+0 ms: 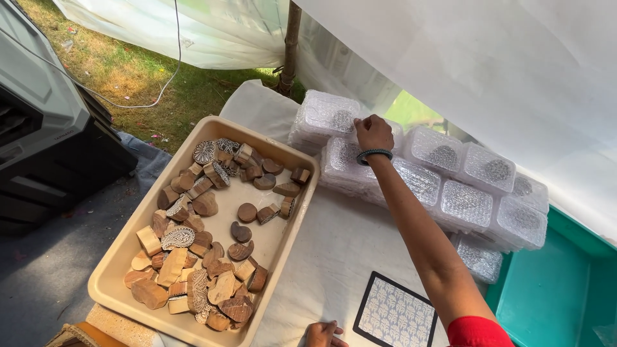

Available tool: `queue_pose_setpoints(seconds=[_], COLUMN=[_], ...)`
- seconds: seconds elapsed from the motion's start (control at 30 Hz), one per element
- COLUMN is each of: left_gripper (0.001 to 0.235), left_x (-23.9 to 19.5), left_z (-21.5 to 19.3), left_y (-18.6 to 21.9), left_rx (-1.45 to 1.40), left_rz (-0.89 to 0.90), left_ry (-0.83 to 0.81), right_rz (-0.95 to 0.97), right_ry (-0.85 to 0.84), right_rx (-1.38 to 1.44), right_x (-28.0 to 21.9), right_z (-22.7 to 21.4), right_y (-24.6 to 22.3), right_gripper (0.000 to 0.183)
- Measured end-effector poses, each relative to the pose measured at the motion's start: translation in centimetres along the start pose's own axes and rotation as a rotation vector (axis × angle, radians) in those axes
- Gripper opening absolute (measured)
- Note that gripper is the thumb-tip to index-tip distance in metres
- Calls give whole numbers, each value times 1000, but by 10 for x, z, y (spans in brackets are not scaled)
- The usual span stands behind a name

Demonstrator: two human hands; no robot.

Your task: The person cleans a small plastic container with a cloth, places a wooden stamp inside, and wraps the container in bubble wrap. They then secure the package with tape and stack it with other wrapped items.

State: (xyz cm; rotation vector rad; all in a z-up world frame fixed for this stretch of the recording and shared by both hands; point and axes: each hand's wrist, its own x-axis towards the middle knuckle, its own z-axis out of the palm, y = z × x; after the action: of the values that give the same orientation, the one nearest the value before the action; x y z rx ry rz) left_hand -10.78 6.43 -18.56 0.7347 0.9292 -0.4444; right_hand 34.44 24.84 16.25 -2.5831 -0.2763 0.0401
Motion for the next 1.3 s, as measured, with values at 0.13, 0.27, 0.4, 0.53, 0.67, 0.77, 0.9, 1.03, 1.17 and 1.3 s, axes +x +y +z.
queue_pose_setpoints(seconds=[0.13,0.27,0.4,0.53,0.67,0.77,0.9,1.03,1.17,1.3], left_gripper=[36,35,28,31,31,34,39,38,38,41], left_x=[-11,-10,47,44,38,26,17,-20,-54,-95], left_z=[5,3,-27,-15,-12,-11,-9,2,15,16], left_y=[7,2,-23,-30,-29,-23,-17,10,37,62], left_rx=[20,64,26,169,168,131,158,79,40,51], left_rz=[-25,-10,110,147,80,35,98,69,44,17], left_ry=[24,18,-269,26,39,-14,-37,12,17,-17], right_rz=[-339,-685,-752,-563,-488,-517,-530,-630,-577,-545], right_ry=[103,-23,-84,-186,-210,-184,-164,-38,100,-51], right_rx=[-23,-146,-272,-381,-391,-366,-335,-197,159,215], right_x=[5,7,22,20,14,17,15,3,-53,-189], right_z=[3,4,29,28,26,35,37,21,-8,-30], right_y=[9,-14,-22,-37,-44,-38,-32,-23,25,126], right_gripper=[48,91,109,96,96,95,96,98,73,44])
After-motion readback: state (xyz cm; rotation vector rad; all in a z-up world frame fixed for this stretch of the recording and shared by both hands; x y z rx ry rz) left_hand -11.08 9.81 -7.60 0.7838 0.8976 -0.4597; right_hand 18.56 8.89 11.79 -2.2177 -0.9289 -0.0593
